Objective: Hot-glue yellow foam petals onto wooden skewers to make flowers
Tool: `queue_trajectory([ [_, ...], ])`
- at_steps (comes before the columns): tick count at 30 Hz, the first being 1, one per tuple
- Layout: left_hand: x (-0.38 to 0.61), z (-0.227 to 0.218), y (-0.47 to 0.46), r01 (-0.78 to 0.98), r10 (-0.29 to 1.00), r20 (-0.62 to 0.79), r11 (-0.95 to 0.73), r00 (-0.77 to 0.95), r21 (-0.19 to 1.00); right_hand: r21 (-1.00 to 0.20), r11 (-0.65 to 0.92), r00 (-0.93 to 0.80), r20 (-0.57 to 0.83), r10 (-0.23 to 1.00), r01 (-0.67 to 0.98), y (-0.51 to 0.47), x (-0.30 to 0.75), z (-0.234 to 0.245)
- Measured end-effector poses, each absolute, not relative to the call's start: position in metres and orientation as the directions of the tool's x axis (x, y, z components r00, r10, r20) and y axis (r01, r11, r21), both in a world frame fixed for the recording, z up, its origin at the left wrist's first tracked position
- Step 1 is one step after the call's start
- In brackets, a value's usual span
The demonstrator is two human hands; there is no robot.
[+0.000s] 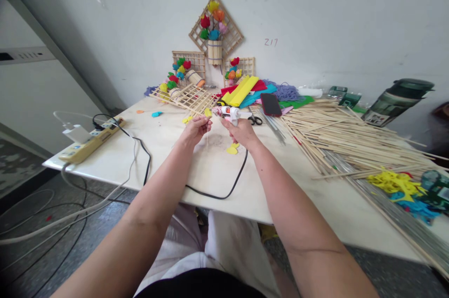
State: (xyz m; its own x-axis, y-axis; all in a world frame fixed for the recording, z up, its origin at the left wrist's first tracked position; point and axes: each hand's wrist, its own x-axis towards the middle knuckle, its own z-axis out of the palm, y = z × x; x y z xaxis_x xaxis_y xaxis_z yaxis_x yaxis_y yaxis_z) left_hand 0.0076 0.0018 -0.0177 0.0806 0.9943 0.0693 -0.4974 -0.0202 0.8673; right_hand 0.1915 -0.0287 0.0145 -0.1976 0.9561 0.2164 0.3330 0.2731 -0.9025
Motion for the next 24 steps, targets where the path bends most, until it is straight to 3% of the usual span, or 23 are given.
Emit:
queue_trajectory([
  [24, 0.0087, -0.0166, -0.0002, -0.459, 0.992, 0.071, -0.014, 0.108, 0.888, -0.896, 0.294, -0.174, 0.248, 0.953, 0.333, -0.0278, 0.1907, 0.0141],
])
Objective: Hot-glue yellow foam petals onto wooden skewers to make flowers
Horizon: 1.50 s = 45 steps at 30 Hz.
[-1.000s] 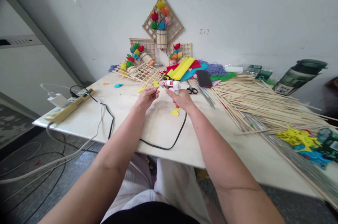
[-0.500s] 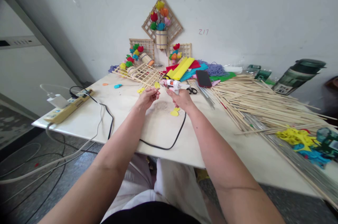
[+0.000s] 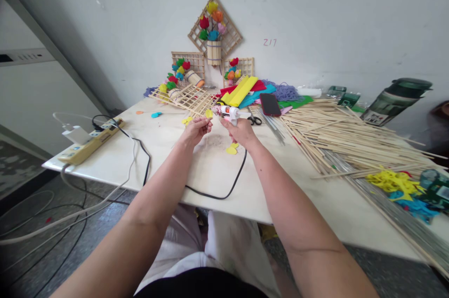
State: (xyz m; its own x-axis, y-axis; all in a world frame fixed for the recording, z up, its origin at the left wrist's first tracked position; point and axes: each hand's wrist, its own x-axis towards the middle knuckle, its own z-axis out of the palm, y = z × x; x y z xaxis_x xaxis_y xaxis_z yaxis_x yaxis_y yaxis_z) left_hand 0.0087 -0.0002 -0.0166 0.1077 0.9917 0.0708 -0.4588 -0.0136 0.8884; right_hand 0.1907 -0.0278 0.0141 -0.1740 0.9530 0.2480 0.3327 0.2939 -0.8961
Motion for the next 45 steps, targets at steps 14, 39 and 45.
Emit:
queue_trajectory([
  [14, 0.008, -0.017, 0.0, -0.452, 0.992, 0.073, -0.019, 0.102, 0.892, -0.902, 0.279, -0.188, 0.227, 0.956, 0.33, -0.031, 0.189, 0.016],
  [39, 0.007, -0.02, 0.005, -0.485, 0.998, 0.05, -0.032, 0.024, 0.874, -0.821, 0.344, -0.252, 0.251, 0.935, 0.456, -0.037, 0.186, 0.021],
  [45, 0.007, -0.02, 0.006, -0.492, 0.999, 0.05, -0.044, 0.0, 0.87, -0.82, 0.342, -0.256, 0.246, 0.935, 0.459, -0.037, 0.186, 0.022],
])
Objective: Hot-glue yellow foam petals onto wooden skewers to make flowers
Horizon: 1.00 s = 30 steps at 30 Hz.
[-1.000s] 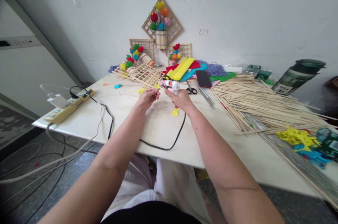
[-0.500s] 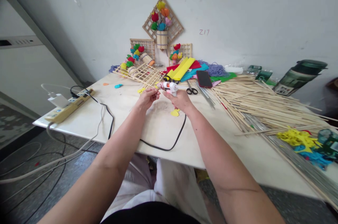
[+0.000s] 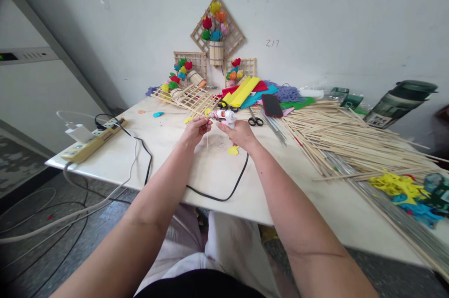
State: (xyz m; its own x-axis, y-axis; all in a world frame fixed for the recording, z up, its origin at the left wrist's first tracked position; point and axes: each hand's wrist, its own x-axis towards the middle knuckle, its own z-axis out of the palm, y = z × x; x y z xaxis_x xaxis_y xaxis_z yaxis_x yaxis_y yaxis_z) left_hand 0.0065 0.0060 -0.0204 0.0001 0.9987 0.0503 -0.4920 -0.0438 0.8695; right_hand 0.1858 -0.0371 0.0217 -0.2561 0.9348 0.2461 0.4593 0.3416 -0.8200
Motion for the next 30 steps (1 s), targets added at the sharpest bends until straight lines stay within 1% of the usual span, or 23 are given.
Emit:
queue_trajectory([
  [9, 0.0058, -0.0208, 0.0062, -0.501, 0.997, 0.071, -0.05, 0.022, 0.864, -0.812, 0.343, -0.254, 0.247, 0.935, 0.473, -0.038, 0.1854, 0.0228],
  [15, 0.0066, -0.0187, 0.0048, -0.5, 0.998, 0.055, -0.045, 0.005, 0.865, -0.806, 0.341, -0.254, 0.243, 0.936, 0.483, -0.0379, 0.1846, 0.0231],
  [27, 0.0084, -0.0187, 0.0062, -0.47, 0.998, 0.038, -0.053, -0.041, 0.881, -0.814, 0.28, -0.213, 0.196, 0.957, 0.509, -0.0381, 0.1842, 0.0241],
  [30, 0.0082, -0.0188, 0.0066, -0.465, 0.998, 0.037, -0.056, -0.05, 0.884, -0.81, 0.288, -0.217, 0.203, 0.955, 0.511, -0.0379, 0.1846, 0.024],
])
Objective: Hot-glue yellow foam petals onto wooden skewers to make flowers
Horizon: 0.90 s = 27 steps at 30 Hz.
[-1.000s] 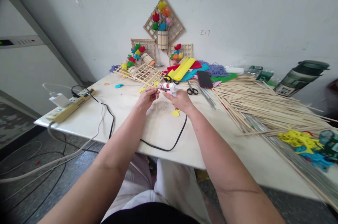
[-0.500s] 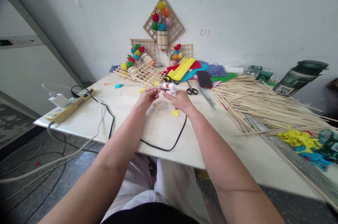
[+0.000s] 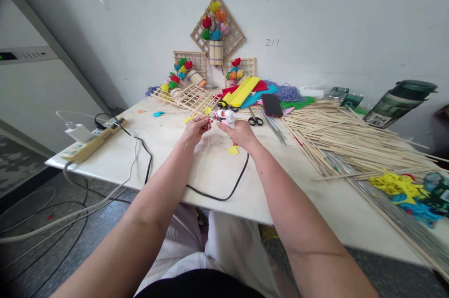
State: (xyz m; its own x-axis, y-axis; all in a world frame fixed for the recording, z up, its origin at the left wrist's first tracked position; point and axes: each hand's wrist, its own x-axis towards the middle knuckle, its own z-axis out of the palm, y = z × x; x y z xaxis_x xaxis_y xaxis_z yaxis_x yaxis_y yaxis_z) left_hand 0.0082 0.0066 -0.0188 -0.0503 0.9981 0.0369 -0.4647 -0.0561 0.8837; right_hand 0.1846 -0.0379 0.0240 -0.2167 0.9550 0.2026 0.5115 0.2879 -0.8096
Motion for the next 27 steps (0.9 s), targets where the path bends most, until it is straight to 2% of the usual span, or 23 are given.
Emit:
queue_trajectory([
  [18, 0.0056, -0.0203, 0.0068, -0.47, 0.997, 0.067, -0.073, -0.029, 0.88, -0.811, 0.258, -0.17, 0.197, 0.966, 0.525, -0.0392, 0.1873, 0.0276],
  [27, 0.0052, -0.0204, 0.0066, -0.478, 0.997, 0.064, -0.073, -0.035, 0.875, -0.805, 0.295, -0.198, 0.223, 0.955, 0.514, -0.0407, 0.186, 0.0278],
])
